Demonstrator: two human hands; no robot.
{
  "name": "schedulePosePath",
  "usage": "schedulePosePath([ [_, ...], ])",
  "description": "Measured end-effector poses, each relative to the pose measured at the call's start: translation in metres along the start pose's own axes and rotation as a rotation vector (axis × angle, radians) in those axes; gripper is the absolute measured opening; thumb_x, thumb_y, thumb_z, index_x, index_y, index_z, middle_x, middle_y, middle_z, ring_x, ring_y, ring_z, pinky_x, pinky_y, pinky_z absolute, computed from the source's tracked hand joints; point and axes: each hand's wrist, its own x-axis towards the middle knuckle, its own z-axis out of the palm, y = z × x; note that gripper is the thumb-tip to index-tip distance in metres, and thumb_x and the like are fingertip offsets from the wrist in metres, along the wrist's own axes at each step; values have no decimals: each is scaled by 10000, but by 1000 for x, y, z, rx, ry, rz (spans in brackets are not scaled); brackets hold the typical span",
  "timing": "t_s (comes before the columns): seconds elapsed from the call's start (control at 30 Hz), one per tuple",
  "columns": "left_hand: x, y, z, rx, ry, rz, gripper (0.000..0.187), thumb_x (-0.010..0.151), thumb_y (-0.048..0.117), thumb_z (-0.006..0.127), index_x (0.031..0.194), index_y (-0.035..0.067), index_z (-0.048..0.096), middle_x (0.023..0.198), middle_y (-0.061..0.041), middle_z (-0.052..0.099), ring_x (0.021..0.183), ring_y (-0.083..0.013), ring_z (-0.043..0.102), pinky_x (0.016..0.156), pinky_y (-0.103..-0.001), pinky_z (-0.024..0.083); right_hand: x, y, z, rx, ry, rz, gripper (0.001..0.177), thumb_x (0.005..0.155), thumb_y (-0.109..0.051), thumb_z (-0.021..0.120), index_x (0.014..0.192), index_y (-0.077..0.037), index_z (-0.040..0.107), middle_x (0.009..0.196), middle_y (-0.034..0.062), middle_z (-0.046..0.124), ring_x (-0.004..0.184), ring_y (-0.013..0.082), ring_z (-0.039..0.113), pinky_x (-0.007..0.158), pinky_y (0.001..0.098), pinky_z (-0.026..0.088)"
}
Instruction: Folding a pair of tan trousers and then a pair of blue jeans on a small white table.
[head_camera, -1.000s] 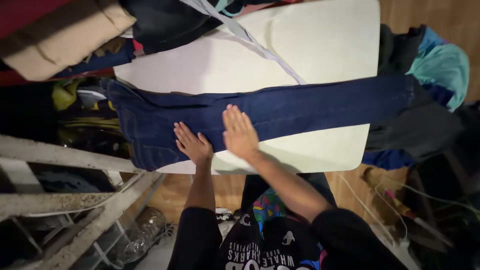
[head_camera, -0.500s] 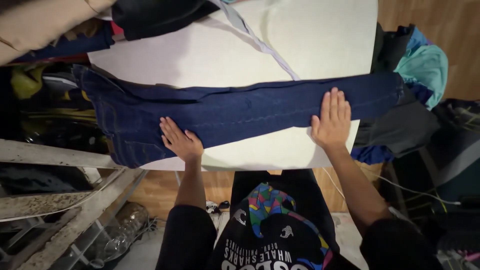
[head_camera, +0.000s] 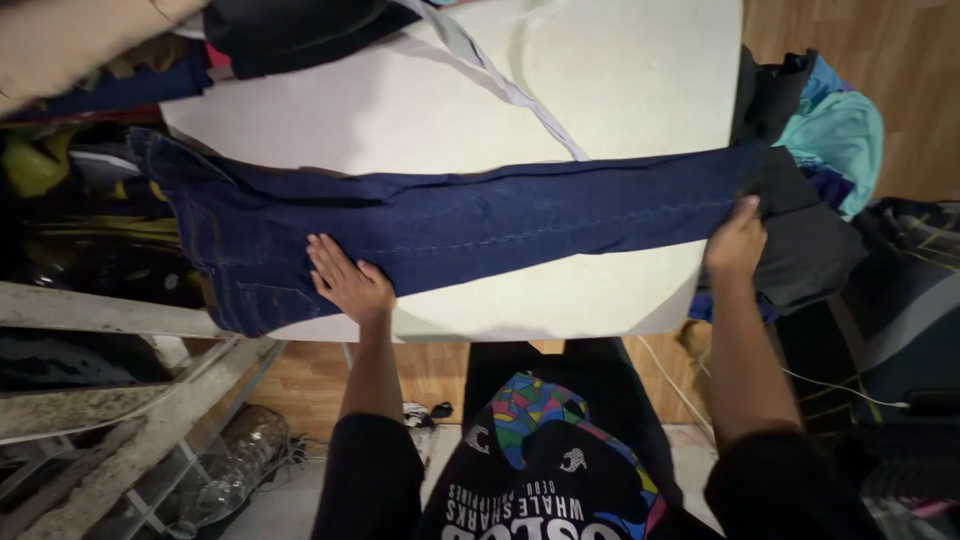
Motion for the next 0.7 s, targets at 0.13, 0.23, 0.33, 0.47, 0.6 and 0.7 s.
schedulePosePath([
  [0.13,-2,1,-2,-4,-3,16,697,1004,241,385,1642,-9,254,1732,-165,223,1617,-323,193,1269,-535,170,63,143,55,1148,-199,621,760,1026,-680,380,1596,-180,430,1500,198,255,1263,397,259,1030,565,217],
  [0.23,2,2,-4,38,-68,8,747,976,219,423,1641,-41,204,1731,-207,189,1611,-360,144,1268,-554,148,13,42,-2,1458,-453,266,845,1018,-696,449,1691,-189,393,1742,43,447,1542,257,544,1247,440,392],
  [0.33,-4,18,10,9,-63,-66,741,994,200,468,1621,-56,166,1719,-276,159,1600,-398,114,1241,-545,155,4,-14,-29,2322,-943,376,944,1032,-708,458,1654,0,413,1626,219,488,1259,404,569,919,482,491],
  [0.47,-45,90,26,-274,78,143,708,1077,163,449,1630,-132,120,1743,-273,191,1644,-384,151,1306,-554,143,7,-41,-42,2011,-454,403,807,982,-576,510,1575,-29,484,1635,147,516,1515,344,510,1291,498,401],
  [0.6,-78,216,15,-364,-117,272,672,938,174,554,1546,-50,378,1670,-283,235,1592,-441,141,1267,-568,120,29,-10,-41,1749,-375,402,563,1048,-398,616,1506,-84,524,1572,112,550,1485,323,519,1268,508,391],
  [0.7,-98,294,14,-428,-294,372,712,920,185,577,1555,-51,356,1677,-289,204,1588,-445,131,1257,-575,111,33,-4,-47,1792,-381,424,497,1050,-319,648,1474,-77,553,1552,109,570,1486,323,520,1261,513,369],
])
